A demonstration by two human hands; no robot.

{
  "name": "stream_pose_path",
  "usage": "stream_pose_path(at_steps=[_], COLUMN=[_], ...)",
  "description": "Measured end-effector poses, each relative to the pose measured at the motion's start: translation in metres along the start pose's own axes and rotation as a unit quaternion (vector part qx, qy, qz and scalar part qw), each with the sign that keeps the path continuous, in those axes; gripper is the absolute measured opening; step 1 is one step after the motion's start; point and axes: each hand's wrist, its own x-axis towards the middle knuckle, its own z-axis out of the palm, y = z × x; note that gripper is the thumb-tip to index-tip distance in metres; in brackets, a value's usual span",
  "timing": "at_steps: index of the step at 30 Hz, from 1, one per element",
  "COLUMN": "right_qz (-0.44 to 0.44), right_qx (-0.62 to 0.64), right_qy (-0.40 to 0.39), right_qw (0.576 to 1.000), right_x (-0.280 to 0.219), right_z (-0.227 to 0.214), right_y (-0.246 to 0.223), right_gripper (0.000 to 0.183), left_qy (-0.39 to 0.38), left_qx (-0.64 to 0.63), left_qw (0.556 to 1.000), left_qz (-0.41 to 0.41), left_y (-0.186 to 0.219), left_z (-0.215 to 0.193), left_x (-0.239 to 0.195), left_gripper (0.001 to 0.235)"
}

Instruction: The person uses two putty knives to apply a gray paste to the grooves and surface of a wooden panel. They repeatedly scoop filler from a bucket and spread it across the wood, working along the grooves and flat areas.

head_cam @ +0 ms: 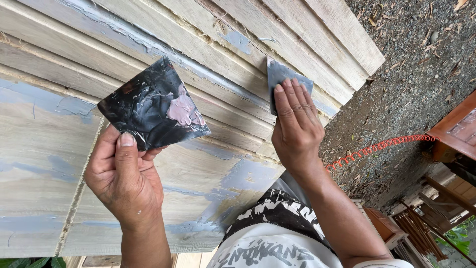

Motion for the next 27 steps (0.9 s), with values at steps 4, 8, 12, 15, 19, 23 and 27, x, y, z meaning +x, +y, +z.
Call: stream_pose_path(at_steps=[4, 8, 12, 15, 19, 23, 27], right_qz=[0.011, 0.001, 0.003, 0.007, 0.016, 0.021, 0.018], right_qx=[0.016, 0.009, 0.012, 0.020, 0.011, 0.006, 0.023], right_qy=[-0.019, -0.008, -0.013, -0.011, -0.013, -0.039, -0.019], right_qw=[1.000, 1.000, 1.000, 1.000, 1.000, 0.999, 0.999], right_x=[0.010, 0.001, 0.012, 0.013, 0.018, 0.022, 0.020], right_z=[0.004, 0.003, 0.013, 0.013, 0.014, 0.017, 0.018], right_y=[-0.003, -0.011, -0.013, -0.017, -0.018, -0.020, -0.027], right_gripper=[0.041, 0.039, 0.041, 0.041, 0.044, 0.043, 0.042], left_qy=[0.005, 0.010, 0.021, 0.008, 0.012, 0.027, 0.009], left_qx=[-0.001, -0.014, -0.004, -0.020, -0.011, 0.010, -0.008], left_qw=[1.000, 1.000, 1.000, 1.000, 1.000, 1.000, 1.000], left_qz=[0.008, 0.003, 0.010, 0.011, 0.010, 0.009, 0.013], left_y=[0.000, 0.005, 0.005, 0.004, 0.003, 0.000, -0.002], left_z=[0.002, 0.000, 0.004, 0.000, 0.002, 0.007, 0.007], left_x=[0.005, -0.003, 0.001, -0.005, -0.006, -0.006, -0.008], left_gripper=[0.021, 0.023, 0.025, 0.021, 0.024, 0.026, 0.021])
